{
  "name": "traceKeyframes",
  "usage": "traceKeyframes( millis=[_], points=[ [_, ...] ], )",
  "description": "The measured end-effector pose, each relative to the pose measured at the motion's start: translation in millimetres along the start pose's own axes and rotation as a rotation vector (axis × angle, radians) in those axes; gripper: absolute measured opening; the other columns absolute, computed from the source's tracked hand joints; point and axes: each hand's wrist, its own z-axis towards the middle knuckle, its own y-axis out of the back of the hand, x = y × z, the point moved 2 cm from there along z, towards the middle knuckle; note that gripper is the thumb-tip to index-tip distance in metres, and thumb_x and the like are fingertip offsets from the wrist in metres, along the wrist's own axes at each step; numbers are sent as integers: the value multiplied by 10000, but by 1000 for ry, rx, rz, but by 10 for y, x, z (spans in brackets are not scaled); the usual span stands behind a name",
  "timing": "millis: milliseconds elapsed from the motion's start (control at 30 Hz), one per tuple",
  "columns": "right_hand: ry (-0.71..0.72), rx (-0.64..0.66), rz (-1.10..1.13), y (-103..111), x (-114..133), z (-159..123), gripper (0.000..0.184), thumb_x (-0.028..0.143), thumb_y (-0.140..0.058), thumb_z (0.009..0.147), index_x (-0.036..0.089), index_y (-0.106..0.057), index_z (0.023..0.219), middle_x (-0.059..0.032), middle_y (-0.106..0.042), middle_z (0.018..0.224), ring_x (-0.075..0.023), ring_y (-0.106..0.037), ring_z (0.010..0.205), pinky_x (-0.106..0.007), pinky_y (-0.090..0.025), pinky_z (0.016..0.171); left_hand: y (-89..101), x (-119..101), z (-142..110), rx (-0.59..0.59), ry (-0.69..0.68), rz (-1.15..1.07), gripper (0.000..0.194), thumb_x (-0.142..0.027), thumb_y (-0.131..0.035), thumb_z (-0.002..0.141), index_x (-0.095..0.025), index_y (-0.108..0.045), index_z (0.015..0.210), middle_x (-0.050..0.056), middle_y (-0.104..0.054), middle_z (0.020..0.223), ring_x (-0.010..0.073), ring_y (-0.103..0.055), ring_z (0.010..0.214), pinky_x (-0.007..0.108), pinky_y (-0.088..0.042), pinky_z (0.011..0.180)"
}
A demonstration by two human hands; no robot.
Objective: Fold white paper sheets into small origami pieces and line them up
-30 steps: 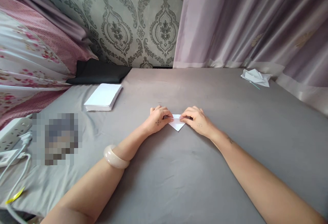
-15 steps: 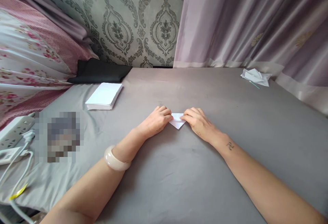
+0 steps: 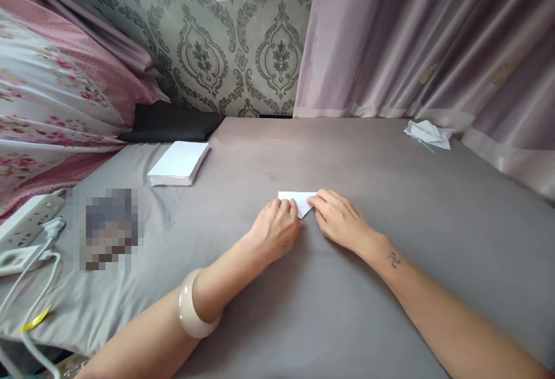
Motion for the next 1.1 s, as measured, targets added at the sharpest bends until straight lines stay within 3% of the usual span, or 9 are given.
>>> traceKeyframes(
  millis=[67,167,267,467,667,867,1000,1100],
  points=[
    [-31,-24,-54,-25,71,6,391,166,-466,879,227,-571,1251,-100,-553,935,-228,-485,839,-325,-356,718,-4,-163,-30,-40,71,19,489,-366,-300,959,-29,-534,1225,223,-614,1020,311,-559,925,412,-420,772],
    [-20,-32,-102,-60,172,0,547,206,-541,841,305,-467,1374,-106,-528,959,-242,-458,855,-338,-362,736,-46,-296,-40,-38,155,59,499,-297,-325,943,28,-487,1285,285,-588,1162,360,-546,1070,457,-390,872],
    [-23,-32,-111,-66,219,-17,532,195,-527,837,338,-495,1348,-101,-521,957,-243,-443,860,-343,-363,745,-78,-320,-41,-23,150,77,518,-261,-429,876,51,-491,1285,320,-547,1249,408,-516,1146,495,-353,924],
    [-85,-31,-69,-42,229,-36,493,166,-485,837,286,-541,1311,-110,-542,981,-248,-466,885,-353,-372,762,-68,-254,-57,-17,161,37,499,-235,-461,825,30,-554,1236,324,-569,1226,403,-569,1065,489,-379,861],
    [-120,-76,21,-4,115,-35,303,162,-430,878,208,-655,1076,-90,-583,968,-213,-515,861,-334,-386,768,-12,-180,-42,-58,138,24,374,-239,-402,860,-50,-671,1037,237,-662,1012,315,-603,879,422,-413,755],
    [-212,-44,225,22,-195,64,380,363,-433,933,222,-661,663,-35,-579,814,-159,-540,737,-303,-382,657,-36,74,65,-93,210,-157,555,-420,-268,968,-143,-660,689,150,-627,743,254,-576,736,365,-404,638],
    [-320,-14,409,-82,-388,187,240,406,-605,815,238,-657,652,2,-600,825,-138,-552,707,-281,-394,633,-187,366,212,-128,299,-361,379,-437,-444,919,-191,-586,667,71,-584,797,208,-554,774,306,-404,637],
    [-301,-24,529,-154,-468,244,154,371,-659,759,264,-683,866,-7,-610,969,-158,-570,819,-294,-435,726,-265,531,309,-167,370,-512,250,-419,-645,786,-194,-591,879,70,-575,958,236,-529,927,334,-433,766]
  ],
)
